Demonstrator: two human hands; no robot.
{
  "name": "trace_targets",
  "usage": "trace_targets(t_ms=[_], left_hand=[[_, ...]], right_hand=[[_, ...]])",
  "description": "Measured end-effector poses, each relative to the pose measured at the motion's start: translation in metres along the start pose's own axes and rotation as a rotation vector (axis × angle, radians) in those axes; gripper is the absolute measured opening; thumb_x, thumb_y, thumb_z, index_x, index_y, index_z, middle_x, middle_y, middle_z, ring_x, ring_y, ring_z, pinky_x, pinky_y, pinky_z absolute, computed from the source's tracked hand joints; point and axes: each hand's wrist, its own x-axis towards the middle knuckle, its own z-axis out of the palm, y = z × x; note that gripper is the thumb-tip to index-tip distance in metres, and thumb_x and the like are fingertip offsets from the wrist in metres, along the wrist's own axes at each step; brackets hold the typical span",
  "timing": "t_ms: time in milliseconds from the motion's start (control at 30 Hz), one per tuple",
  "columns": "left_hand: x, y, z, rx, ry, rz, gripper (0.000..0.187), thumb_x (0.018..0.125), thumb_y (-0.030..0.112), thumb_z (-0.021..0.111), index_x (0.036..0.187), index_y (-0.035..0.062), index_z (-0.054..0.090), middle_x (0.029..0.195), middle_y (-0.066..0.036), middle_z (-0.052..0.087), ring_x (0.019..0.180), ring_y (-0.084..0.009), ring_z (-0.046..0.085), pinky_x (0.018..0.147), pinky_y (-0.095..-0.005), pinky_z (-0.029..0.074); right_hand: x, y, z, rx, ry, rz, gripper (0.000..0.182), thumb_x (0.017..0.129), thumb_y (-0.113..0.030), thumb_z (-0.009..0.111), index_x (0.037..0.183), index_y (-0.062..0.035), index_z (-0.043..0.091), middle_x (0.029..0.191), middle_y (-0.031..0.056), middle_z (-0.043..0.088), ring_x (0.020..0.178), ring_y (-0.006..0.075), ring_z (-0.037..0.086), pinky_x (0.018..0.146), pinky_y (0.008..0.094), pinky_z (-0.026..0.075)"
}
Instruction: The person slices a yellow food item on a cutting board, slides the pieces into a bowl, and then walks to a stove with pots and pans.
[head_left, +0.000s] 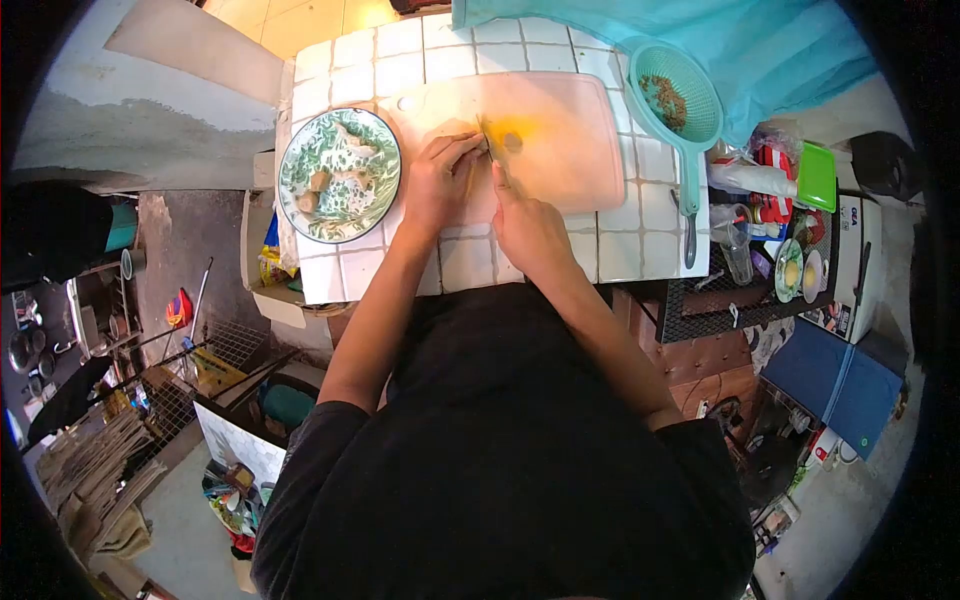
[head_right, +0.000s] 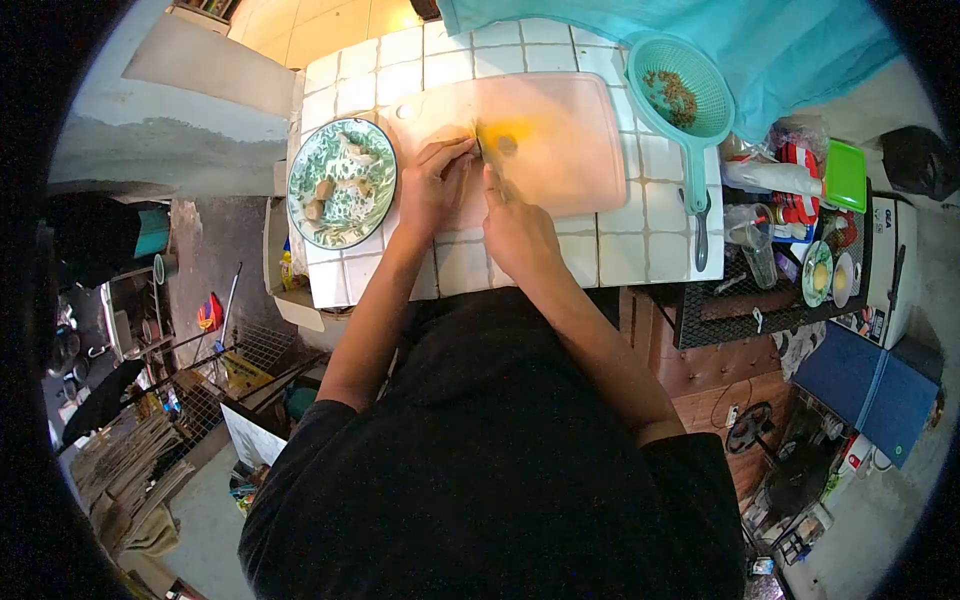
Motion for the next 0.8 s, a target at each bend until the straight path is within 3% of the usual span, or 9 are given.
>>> trace_targets(t_ms=[33, 100, 133, 200, 233, 300, 367, 467, 800], left_hand=[[-0.002, 0.000, 0.001, -0.020, 0.009, -0.019, 0.023, 0.086, -0.001, 0.078, 0.109, 0.0013, 0.079, 0.109, -0.014, 0.078, 0.097, -0.0323, 0.075, 0.085, -0.0382, 0.061], [0.000, -0.001, 0.002, -0.041, 0.028, -0.036, 0.023, 0.086, -0.001, 0.078, 0.109, 0.0012, 0.079, 0.109, -0.015, 0.078, 0.097, -0.0323, 0.075, 0.084, -0.0384, 0.061], [0.000, -0.001, 0.001, -0.033, 0.021, -0.035, 0.023, 0.086, -0.001, 0.079, 0.109, 0.0010, 0.079, 0.109, -0.015, 0.078, 0.096, -0.0319, 0.075, 0.083, -0.0382, 0.061], [0.000, -0.001, 0.000, -0.023, 0.016, -0.040, 0.022, 0.086, -0.001, 0.079, 0.108, 0.0009, 0.079, 0.108, -0.015, 0.078, 0.095, -0.0316, 0.075, 0.082, -0.0380, 0.061], [0.001, -0.003, 0.001, -0.016, 0.028, 0.001, 0.022, 0.087, 0.000, 0.079, 0.108, 0.0008, 0.079, 0.108, -0.015, 0.078, 0.094, -0.0314, 0.075, 0.081, -0.0377, 0.062], [0.000, -0.003, 0.001, -0.011, 0.036, 0.042, 0.021, 0.087, 0.000, 0.079, 0.108, 0.0007, 0.079, 0.108, -0.015, 0.078, 0.093, -0.0311, 0.075, 0.080, -0.0374, 0.062], [0.000, -0.001, -0.002, 0.023, -0.027, -0.037, 0.022, 0.089, -0.001, 0.079, 0.111, 0.0000, 0.078, 0.112, -0.017, 0.078, 0.100, -0.0312, 0.076, 0.086, -0.0362, 0.062], [-0.001, -0.005, 0.001, -0.015, 0.013, 0.002, 0.022, 0.087, 0.001, 0.079, 0.109, 0.0010, 0.078, 0.106, -0.016, 0.077, 0.091, -0.0324, 0.074, 0.080, -0.0381, 0.060], [0.000, -0.005, 0.001, -0.009, 0.012, 0.026, 0.021, 0.087, -0.001, 0.078, 0.109, 0.0008, 0.077, 0.108, -0.017, 0.077, 0.095, -0.0353, 0.074, 0.084, -0.0409, 0.060]], right_hand=[[-0.001, 0.004, 0.002, -0.004, 0.005, -0.002, 0.068, 0.096, -0.012, 0.061, 0.160, 0.0023, 0.041, 0.127, 0.0256, 0.069, 0.094, 0.0391, 0.074, 0.082, 0.0507, 0.060], [-0.001, 0.015, 0.006, 0.075, 0.134, -0.064, 0.068, 0.099, -0.017, 0.060, 0.162, -0.0039, 0.040, 0.104, 0.0253, 0.075, 0.078, 0.0424, 0.072, 0.076, 0.0548, 0.057], [-0.002, 0.018, 0.006, 0.073, 0.129, -0.069, 0.068, 0.099, -0.017, 0.060, 0.162, -0.0039, 0.040, 0.104, 0.0253, 0.075, 0.078, 0.0424, 0.072, 0.076, 0.0548, 0.057], [-0.003, 0.017, 0.001, 0.096, 0.198, -0.049, 0.068, 0.099, -0.019, 0.061, 0.163, -0.0065, 0.041, 0.089, 0.0263, 0.073, 0.075, 0.0427, 0.072, 0.074, 0.0551, 0.057], [-0.004, 0.013, -0.005, 0.095, 0.195, -0.050, 0.068, 0.099, -0.019, 0.061, 0.163, -0.0065, 0.041, 0.089, 0.0263, 0.073, 0.075, 0.0427, 0.072, 0.074, 0.0551, 0.057], [-0.007, 0.001, -0.020, -0.006, -0.022, 0.089, 0.068, 0.099, -0.021, 0.061, 0.163, -0.0088, 0.041, 0.076, 0.0243, 0.071, 0.070, 0.0424, 0.071, 0.071, 0.0552, 0.057], [-0.009, -0.006, -0.023, -0.009, -0.014, 0.064, 0.068, 0.099, -0.021, 0.061, 0.163, -0.0092, 0.042, 0.074, 0.0237, 0.070, 0.069, 0.0420, 0.071, 0.069, 0.0552, 0.056], [-0.009, -0.011, -0.026, -0.029, -0.010, 0.045, 0.067, 0.099, -0.022, 0.062, 0.163, -0.0099, 0.043, 0.070, 0.0223, 0.069, 0.066, 0.0414, 0.070, 0.067, 0.0550, 0.056], [-0.011, -0.019, -0.031, -0.046, -0.015, 0.035, 0.066, 0.099, -0.021, 0.063, 0.162, -0.0093, 0.045, 0.069, 0.0199, 0.068, 0.065, 0.0398, 0.070, 0.066, 0.0533, 0.056]])
